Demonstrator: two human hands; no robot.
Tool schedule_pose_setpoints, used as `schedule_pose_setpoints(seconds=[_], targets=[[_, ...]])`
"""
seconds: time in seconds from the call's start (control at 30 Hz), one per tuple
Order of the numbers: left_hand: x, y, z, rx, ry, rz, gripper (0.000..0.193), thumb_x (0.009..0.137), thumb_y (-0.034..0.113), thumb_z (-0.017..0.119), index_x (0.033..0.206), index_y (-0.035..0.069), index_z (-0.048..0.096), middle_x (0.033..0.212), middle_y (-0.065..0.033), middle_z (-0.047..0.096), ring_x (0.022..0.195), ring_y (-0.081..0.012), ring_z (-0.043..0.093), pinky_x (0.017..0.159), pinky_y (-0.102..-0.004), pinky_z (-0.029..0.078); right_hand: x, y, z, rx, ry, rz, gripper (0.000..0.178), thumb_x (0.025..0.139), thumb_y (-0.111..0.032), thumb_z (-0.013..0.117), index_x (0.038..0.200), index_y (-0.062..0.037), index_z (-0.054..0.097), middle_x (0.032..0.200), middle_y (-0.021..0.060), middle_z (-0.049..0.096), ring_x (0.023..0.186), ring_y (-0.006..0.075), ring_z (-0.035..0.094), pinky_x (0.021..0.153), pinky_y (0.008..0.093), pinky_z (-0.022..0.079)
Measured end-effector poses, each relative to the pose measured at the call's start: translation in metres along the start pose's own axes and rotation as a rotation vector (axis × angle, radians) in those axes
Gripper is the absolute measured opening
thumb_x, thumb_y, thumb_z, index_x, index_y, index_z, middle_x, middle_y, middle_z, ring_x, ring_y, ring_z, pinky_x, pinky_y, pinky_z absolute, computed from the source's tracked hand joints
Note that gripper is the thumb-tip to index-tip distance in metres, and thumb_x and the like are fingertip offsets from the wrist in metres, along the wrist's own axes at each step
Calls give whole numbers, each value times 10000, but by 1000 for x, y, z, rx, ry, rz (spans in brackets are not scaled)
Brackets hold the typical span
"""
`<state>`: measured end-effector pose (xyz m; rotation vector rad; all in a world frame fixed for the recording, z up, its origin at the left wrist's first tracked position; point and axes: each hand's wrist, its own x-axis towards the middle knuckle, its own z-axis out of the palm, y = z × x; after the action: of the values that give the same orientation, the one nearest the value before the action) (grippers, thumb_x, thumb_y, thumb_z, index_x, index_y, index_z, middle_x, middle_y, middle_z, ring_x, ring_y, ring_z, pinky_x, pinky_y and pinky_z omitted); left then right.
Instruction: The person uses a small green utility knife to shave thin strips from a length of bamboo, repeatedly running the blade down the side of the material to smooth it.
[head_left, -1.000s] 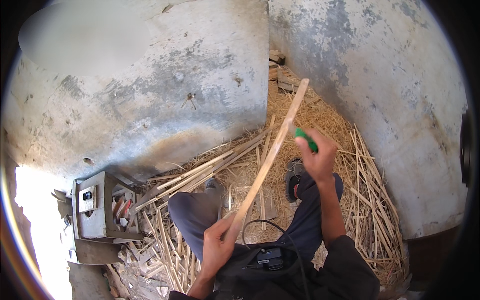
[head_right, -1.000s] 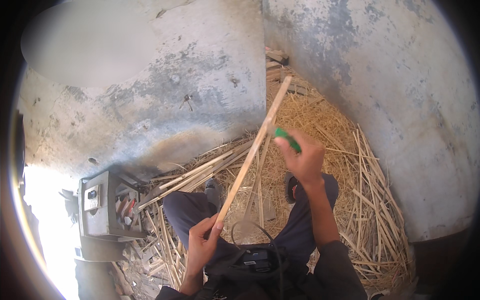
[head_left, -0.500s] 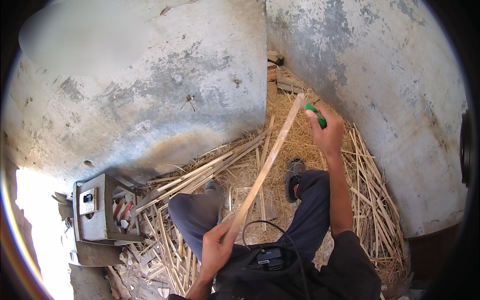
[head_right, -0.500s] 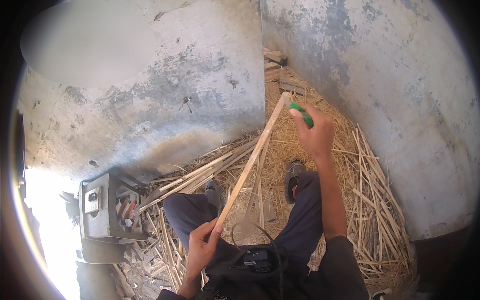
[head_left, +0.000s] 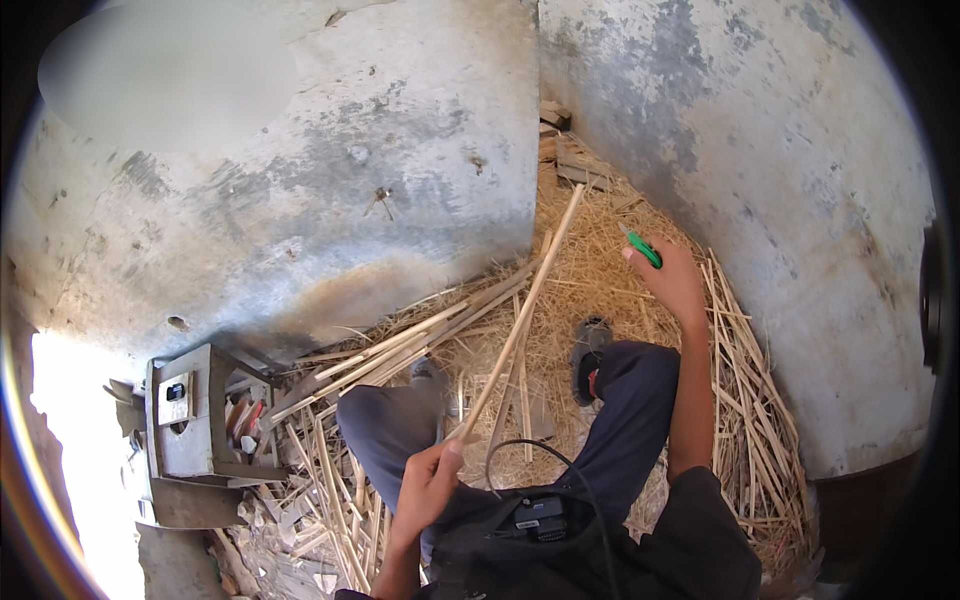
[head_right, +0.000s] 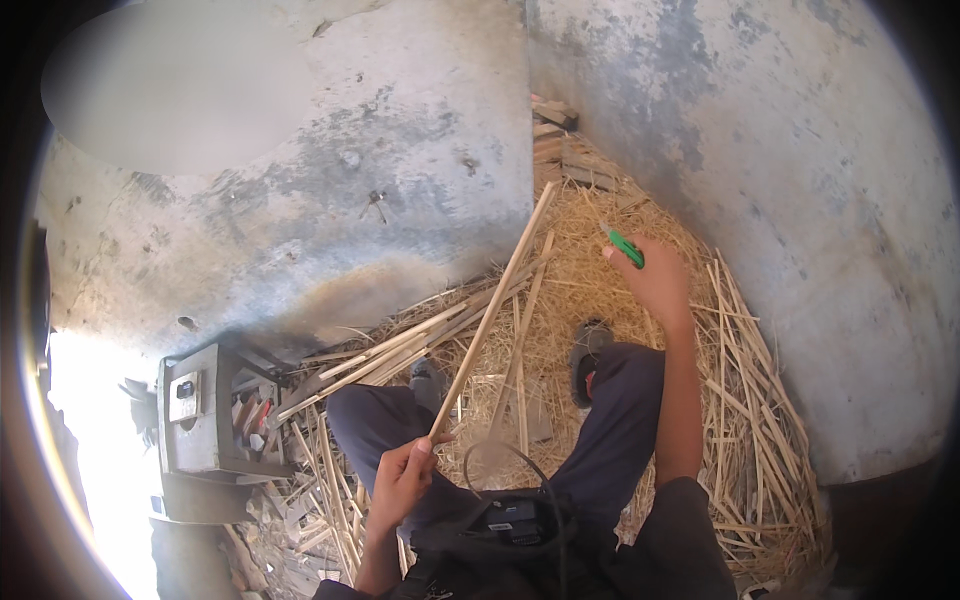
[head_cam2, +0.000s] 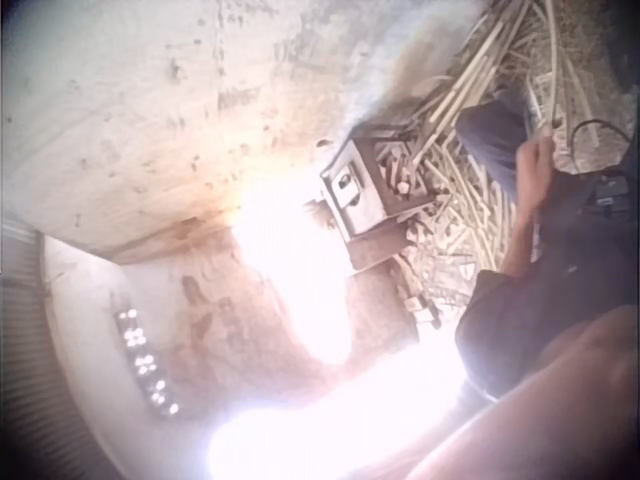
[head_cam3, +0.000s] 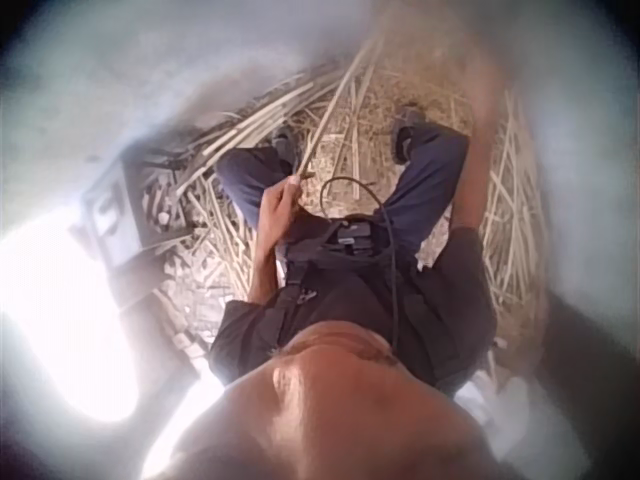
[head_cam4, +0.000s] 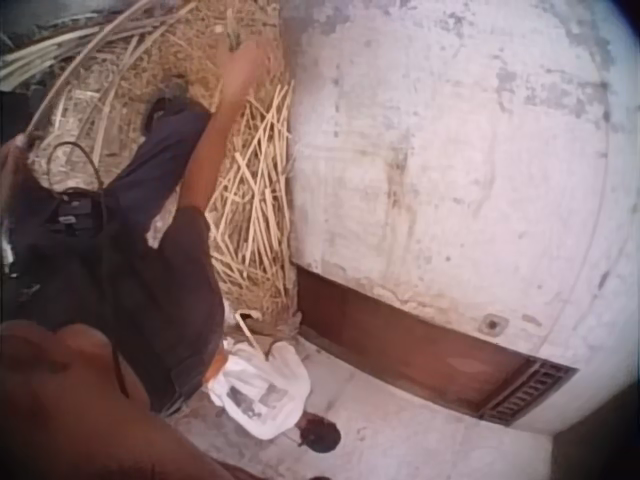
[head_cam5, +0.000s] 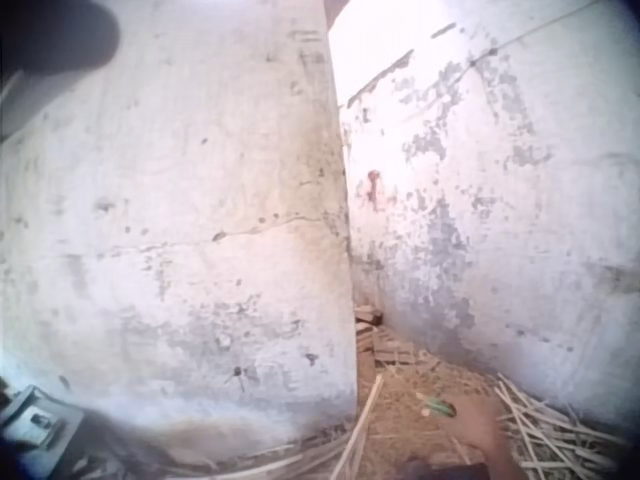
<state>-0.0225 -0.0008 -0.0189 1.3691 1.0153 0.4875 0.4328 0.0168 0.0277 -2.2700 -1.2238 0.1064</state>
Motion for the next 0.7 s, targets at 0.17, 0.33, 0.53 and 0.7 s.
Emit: schedule_pose_setpoints(seconds=[0.17, 0.33, 0.53, 0.7], targets=[[15, 3, -1, -189, -116, -69, 640, 1203, 469, 398, 1370, -81, 679, 752, 52, 433, 559, -54, 442, 493, -231, 424, -22, -3, 14, 346, -5, -101, 376, 1070, -414, 709, 1066, -40, 744, 700, 6, 540, 639, 107, 508, 591, 359, 369], [21, 13, 1, -241, -110, -111, 641, 1218, 444, 340, 1380, -73, 683, 743, 52, 440, 559, -59, 455, 530, -243, 498, -49, -10, 31, 556, -159, -159, 460, 1057, -508, 699, 1129, -55, 745, 711, 40, 579, 639, 156, 535, 616, 353, 424], [24, 6, -3, -223, -135, -94, 715, 1208, 508, 315, 1285, -102, 679, 724, 32, 462, 514, -70, 484, 486, -247, 520, -75, -35, 31, 252, -437, -304, 450, 1060, -488, 697, 1125, -44, 737, 728, 96, 651, 634, 207, 621, 615, 382, 476], [24, 8, -2, -218, -161, -73, 720, 1211, 506, 300, 1256, -101, 684, 724, 32, 469, 514, -69, 486, 491, -245, 522, -85, -46, 46, 579, -196, -348, 349, 1053, -338, 689, 1167, -10, 721, 762, 105, 644, 677, 208, 629, 658, 358, 472]])
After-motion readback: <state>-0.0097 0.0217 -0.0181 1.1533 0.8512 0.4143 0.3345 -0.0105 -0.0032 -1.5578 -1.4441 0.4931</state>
